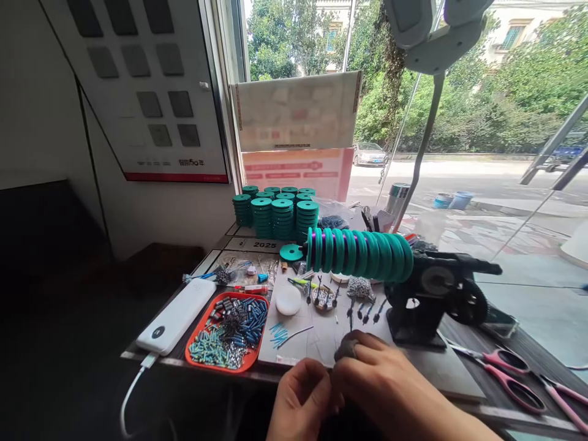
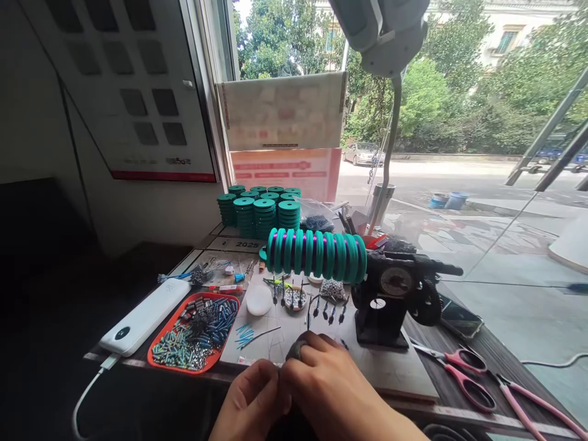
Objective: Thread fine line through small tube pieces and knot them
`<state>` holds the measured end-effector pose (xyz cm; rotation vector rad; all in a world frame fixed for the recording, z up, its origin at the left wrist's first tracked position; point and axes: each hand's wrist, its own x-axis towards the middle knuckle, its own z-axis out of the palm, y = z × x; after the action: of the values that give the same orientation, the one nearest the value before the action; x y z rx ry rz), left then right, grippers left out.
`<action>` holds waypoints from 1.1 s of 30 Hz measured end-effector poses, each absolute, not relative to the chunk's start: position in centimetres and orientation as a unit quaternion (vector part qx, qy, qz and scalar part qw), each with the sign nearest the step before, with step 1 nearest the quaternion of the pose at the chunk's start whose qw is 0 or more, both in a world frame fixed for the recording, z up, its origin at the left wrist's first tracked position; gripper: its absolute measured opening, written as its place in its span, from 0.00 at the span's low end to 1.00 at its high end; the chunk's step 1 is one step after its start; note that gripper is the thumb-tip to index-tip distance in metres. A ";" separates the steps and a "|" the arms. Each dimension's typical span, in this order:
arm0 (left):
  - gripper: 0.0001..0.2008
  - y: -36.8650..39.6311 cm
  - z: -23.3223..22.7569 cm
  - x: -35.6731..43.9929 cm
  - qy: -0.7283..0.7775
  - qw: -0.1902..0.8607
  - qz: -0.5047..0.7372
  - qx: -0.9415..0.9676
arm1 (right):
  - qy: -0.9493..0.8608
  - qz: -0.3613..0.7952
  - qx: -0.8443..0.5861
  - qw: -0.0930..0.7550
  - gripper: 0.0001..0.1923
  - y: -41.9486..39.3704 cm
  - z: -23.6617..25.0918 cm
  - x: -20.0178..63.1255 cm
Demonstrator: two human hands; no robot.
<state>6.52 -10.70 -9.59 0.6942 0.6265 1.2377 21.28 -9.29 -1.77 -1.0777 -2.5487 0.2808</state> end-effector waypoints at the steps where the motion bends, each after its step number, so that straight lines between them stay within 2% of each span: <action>1: 0.15 -10.7 -9.6 6.5 0.280 0.718 0.557 0.311 | -0.905 0.091 -0.374 0.182 0.10 -9.3 -1.7 21.2; 6: 0.13 -10.8 -9.9 6.4 0.272 0.719 0.560 0.309 | -0.910 0.070 -0.370 0.171 0.09 -9.3 -2.0 21.1; 11: 0.10 -10.7 -10.0 6.4 0.267 0.707 0.580 0.304 | -0.890 0.165 -0.382 0.187 0.09 -9.1 -2.0 21.4; 18: 0.22 -11.1 -9.3 5.9 0.271 0.707 0.567 0.325 | -0.859 0.286 -0.355 0.232 0.07 -8.4 -1.4 21.6; 24: 0.20 -10.8 -9.6 5.8 0.272 0.714 0.551 0.336 | -0.865 0.290 -0.352 0.211 0.08 -8.7 -0.8 21.6; 27: 0.21 -11.0 -8.8 5.1 0.282 0.728 0.502 0.372 | -0.864 0.291 -0.353 0.212 0.08 -8.8 -0.6 21.7; 33: 0.24 -11.8 -7.0 4.0 0.430 0.668 0.432 0.426 | -0.865 0.271 -0.365 0.212 0.11 -8.6 -1.1 21.8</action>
<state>4.04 -11.76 -7.04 0.9613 0.9708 0.9745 21.85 -8.63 -1.09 -1.0137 -2.4020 0.7540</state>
